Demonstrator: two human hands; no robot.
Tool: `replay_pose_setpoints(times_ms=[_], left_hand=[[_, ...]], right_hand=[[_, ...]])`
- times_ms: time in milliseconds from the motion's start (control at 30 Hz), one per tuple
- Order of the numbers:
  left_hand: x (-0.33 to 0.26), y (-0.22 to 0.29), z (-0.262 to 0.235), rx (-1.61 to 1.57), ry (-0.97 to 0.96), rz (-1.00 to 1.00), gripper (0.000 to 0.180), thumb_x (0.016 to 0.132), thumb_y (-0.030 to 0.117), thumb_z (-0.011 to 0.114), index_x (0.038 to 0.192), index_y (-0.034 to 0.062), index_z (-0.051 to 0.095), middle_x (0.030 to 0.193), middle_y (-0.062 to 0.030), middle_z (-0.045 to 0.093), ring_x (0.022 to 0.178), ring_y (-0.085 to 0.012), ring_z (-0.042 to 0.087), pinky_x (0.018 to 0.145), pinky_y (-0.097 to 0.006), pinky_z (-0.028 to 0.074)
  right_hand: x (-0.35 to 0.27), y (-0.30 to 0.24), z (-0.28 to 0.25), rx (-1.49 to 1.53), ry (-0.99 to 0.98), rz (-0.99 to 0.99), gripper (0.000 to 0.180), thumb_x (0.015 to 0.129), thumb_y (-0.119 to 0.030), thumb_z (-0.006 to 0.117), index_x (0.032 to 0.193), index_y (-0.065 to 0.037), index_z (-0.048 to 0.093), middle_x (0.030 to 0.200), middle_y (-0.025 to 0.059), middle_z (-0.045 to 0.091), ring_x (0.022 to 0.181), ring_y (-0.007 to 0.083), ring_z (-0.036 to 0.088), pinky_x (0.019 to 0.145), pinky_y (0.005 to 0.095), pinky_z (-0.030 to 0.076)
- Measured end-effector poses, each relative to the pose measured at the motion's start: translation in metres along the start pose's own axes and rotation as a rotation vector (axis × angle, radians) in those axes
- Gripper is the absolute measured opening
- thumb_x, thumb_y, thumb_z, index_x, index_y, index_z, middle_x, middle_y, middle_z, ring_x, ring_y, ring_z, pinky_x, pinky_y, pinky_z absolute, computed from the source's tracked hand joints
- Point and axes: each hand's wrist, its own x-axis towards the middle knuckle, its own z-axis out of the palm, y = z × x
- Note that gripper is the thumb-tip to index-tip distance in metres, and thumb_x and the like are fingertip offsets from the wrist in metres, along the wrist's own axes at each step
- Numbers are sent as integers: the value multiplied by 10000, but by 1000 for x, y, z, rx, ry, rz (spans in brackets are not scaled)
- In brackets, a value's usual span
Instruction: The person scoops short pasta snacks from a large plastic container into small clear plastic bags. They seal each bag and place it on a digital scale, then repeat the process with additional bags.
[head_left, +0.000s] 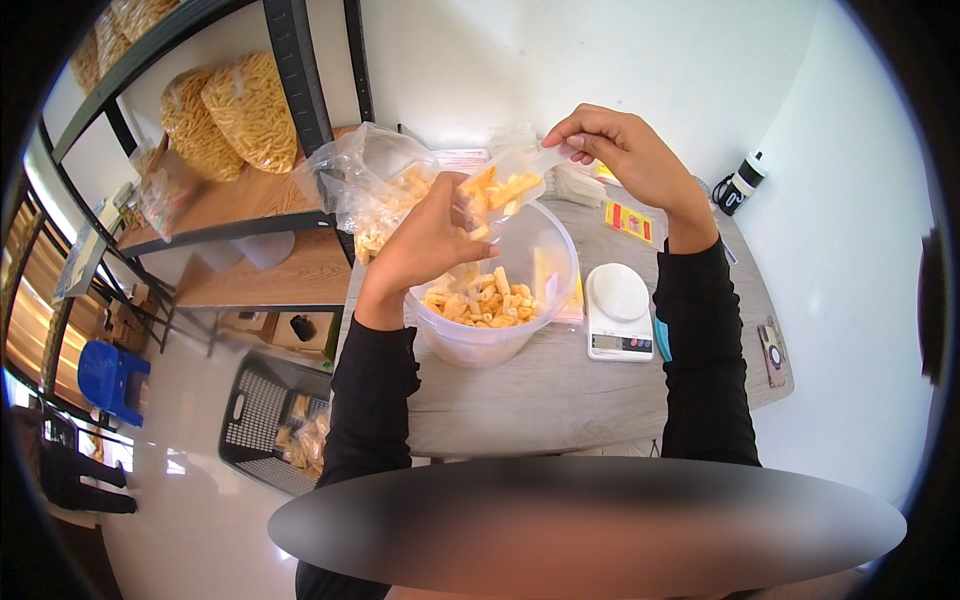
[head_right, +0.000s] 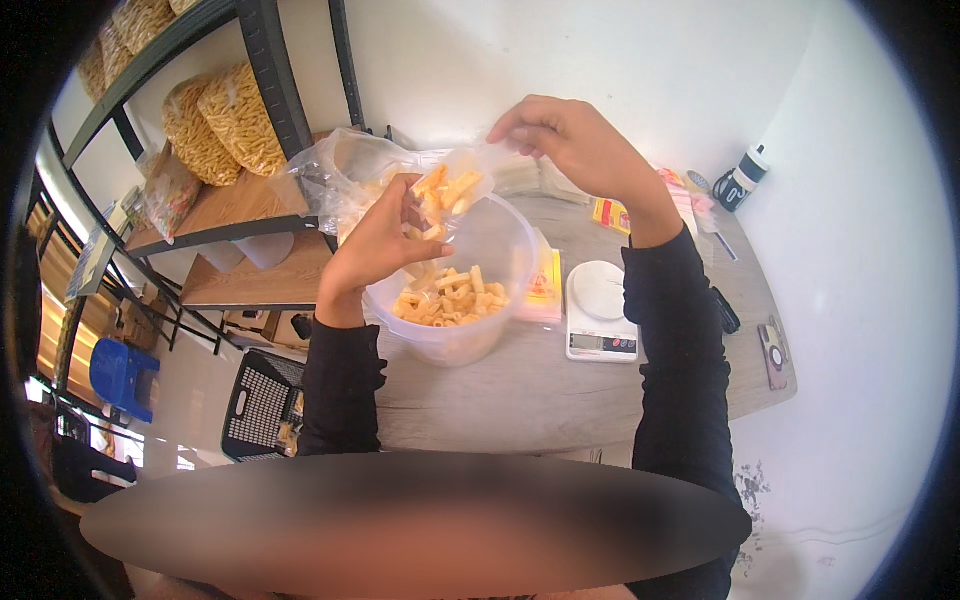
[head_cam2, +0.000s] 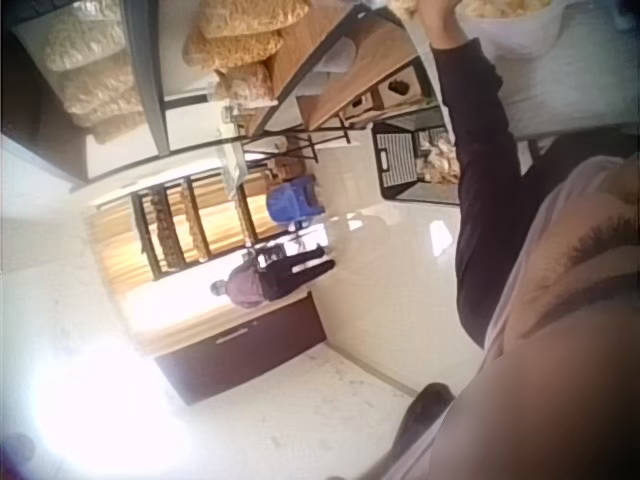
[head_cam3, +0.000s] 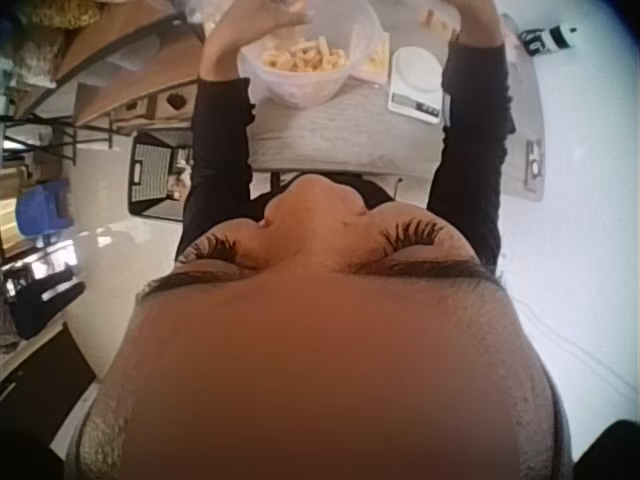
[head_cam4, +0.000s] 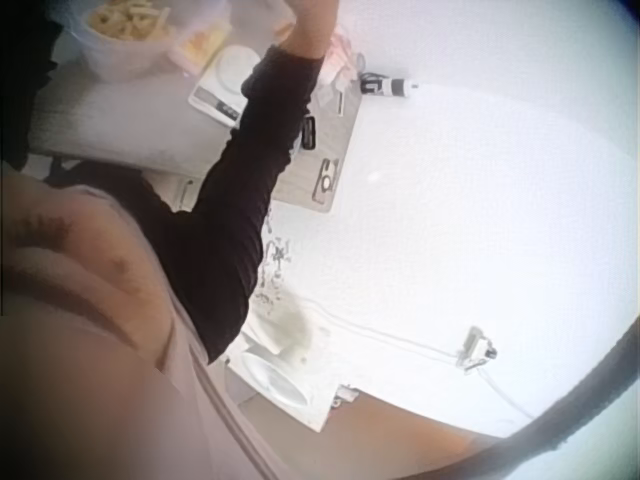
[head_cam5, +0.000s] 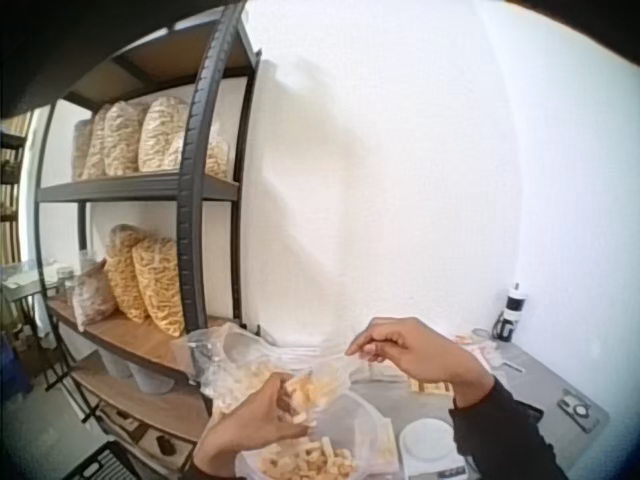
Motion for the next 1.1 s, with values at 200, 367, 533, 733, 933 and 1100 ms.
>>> replay_pose_setpoints(times_ms=[200,367,533,733,933,1100], left_hand=[[1,-3,1,-11,21,9,807,693,195,913,1328,-13,463,1045,-110,557,961,-203,564,797,-325,500],[1,-7,0,-2,42,33,663,792,144,823,1338,18,468,1068,-101,567,982,-194,559,834,-334,502],[3,-11,0,-62,39,38,508,885,84,707,1337,21,482,1079,-81,575,998,-178,558,850,-325,494],[3,-12,-1,-220,-2,28,410,948,96,663,1317,-2,514,1026,-90,646,956,-162,594,849,-316,500],[5,-10,1,-415,-43,15,375,957,61,661,1303,-6,534,1065,-90,700,987,-143,638,865,-280,505],[5,-7,-3,-435,-58,-39,257,975,111,655,1203,-7,643,1097,-76,719,989,-120,659,879,-264,518]], right_hand=[[-3,12,0,-66,134,18,238,955,-71,520,1074,8,711,1066,121,709,955,228,665,897,342,529],[-15,32,2,-42,169,114,245,934,-59,518,1069,5,711,1021,121,716,929,229,665,872,351,528],[-28,53,27,-74,26,161,239,923,-38,527,1068,-7,714,1005,142,716,916,258,669,847,365,526],[-33,54,65,-341,-11,-88,189,891,-124,701,1066,-58,728,1058,114,677,972,279,636,899,382,498],[-26,37,83,23,116,-16,152,888,-166,742,984,-54,706,994,82,628,959,234,623,877,345,495],[-24,37,88,162,154,2,115,901,-121,741,959,-37,689,981,39,635,933,154,608,837,299,490]])
